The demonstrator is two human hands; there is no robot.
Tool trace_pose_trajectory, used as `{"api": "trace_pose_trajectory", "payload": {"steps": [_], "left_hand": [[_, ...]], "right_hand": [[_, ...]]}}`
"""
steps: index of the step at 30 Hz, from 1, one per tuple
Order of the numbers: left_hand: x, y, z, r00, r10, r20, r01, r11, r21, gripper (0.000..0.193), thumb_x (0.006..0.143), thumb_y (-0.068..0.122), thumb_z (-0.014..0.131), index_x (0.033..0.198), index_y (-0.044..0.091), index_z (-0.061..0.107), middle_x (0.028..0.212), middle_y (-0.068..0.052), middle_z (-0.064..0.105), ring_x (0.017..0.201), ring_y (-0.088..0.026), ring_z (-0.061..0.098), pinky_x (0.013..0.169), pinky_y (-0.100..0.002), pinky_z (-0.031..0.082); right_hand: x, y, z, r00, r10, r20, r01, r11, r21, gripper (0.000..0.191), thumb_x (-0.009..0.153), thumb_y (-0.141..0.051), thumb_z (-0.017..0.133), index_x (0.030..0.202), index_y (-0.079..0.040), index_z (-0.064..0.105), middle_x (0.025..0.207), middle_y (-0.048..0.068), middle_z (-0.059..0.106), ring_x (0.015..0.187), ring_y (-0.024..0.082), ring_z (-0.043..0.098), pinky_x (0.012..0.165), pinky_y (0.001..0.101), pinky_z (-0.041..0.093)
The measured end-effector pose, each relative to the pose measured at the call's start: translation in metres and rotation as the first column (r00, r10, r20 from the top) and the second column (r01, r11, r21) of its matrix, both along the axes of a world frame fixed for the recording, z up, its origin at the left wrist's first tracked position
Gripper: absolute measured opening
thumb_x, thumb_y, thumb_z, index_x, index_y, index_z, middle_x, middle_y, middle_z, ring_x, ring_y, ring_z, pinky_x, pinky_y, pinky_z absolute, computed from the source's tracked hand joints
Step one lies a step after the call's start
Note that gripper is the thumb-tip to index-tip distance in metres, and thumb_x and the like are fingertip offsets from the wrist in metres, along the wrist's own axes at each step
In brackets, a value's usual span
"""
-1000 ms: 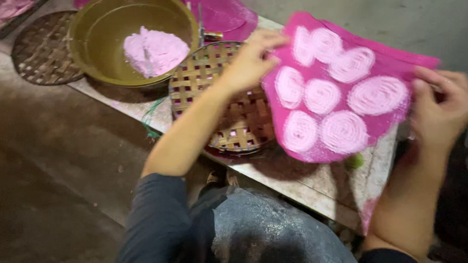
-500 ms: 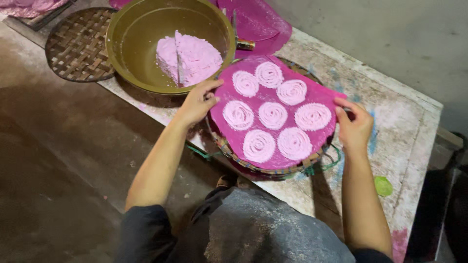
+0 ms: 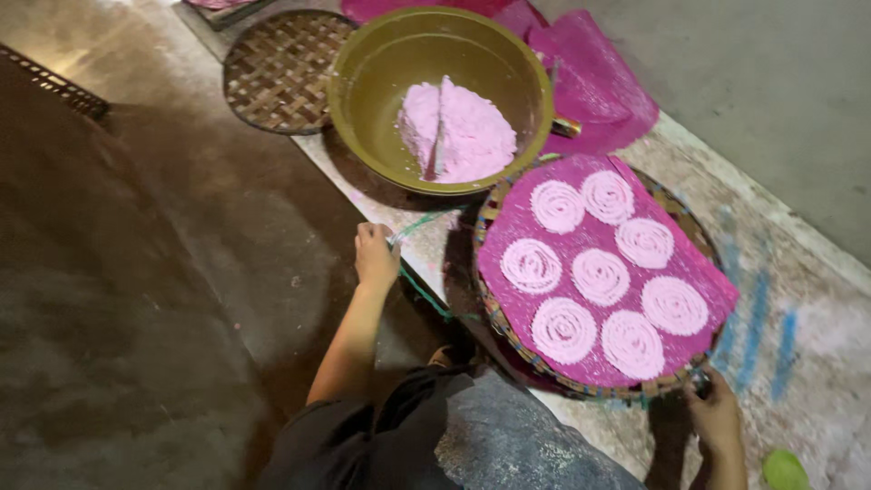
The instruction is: The person sits at a workbench and uses a hand-held extruder press to pipe pink batter into spiral rosettes onto round pink mats. They reload the press with batter from a large bowl between batches, place each rosette by hand, and cover finished mats with a lid.
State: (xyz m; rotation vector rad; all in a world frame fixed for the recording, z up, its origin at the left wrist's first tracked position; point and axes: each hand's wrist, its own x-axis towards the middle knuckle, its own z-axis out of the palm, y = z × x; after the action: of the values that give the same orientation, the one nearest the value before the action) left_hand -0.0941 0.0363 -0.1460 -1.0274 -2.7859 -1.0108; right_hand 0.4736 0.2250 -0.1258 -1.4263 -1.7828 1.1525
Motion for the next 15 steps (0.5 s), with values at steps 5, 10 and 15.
{"api": "trace_pose_trajectory", "payload": {"steps": [5, 10, 15], "left_hand": [[-0.015, 0.006, 0.013, 0.994, -0.033, 0.106, 0.022, 0.994, 0.108, 0.015, 0.092, 0.022, 0.065, 0.103, 0.014, 0.058, 0.091, -0.006, 0.065, 0.088, -0.026, 0.063, 0.076, -0.042, 0.052], [-0.044, 0.011, 0.053, 0.567, -0.479, 0.67, -0.113, 0.76, 0.64, 0.008, 0.1, 0.013, 0.055, 0.105, 0.006, 0.056, 0.075, 0.001, 0.053, 0.063, -0.011, 0.05, 0.061, -0.027, 0.049], [-0.071, -0.003, 0.112, 0.457, -0.584, 0.671, -0.199, 0.668, 0.717, 0.015, 0.104, 0.017, 0.058, 0.116, 0.009, 0.056, 0.076, 0.005, 0.048, 0.062, -0.006, 0.039, 0.056, -0.023, 0.036]], "right_hand": [[0.026, 0.011, 0.023, 0.797, -0.391, 0.46, 0.137, 0.859, 0.494, 0.015, 0.101, -0.022, 0.074, 0.115, -0.016, 0.075, 0.071, 0.012, 0.065, 0.063, 0.023, 0.061, 0.063, 0.0378, 0.048], [0.048, 0.024, 0.042, 0.725, -0.58, 0.371, 0.188, 0.686, 0.703, 0.026, 0.091, -0.025, 0.076, 0.103, -0.001, 0.071, 0.078, 0.011, 0.063, 0.07, 0.023, 0.061, 0.067, 0.0387, 0.049], [0.03, 0.031, 0.04, 0.805, -0.557, 0.204, 0.506, 0.824, 0.254, 0.064, 0.107, -0.056, 0.052, 0.108, 0.007, 0.063, 0.082, 0.014, 0.059, 0.074, 0.028, 0.059, 0.069, 0.0432, 0.045]]}}
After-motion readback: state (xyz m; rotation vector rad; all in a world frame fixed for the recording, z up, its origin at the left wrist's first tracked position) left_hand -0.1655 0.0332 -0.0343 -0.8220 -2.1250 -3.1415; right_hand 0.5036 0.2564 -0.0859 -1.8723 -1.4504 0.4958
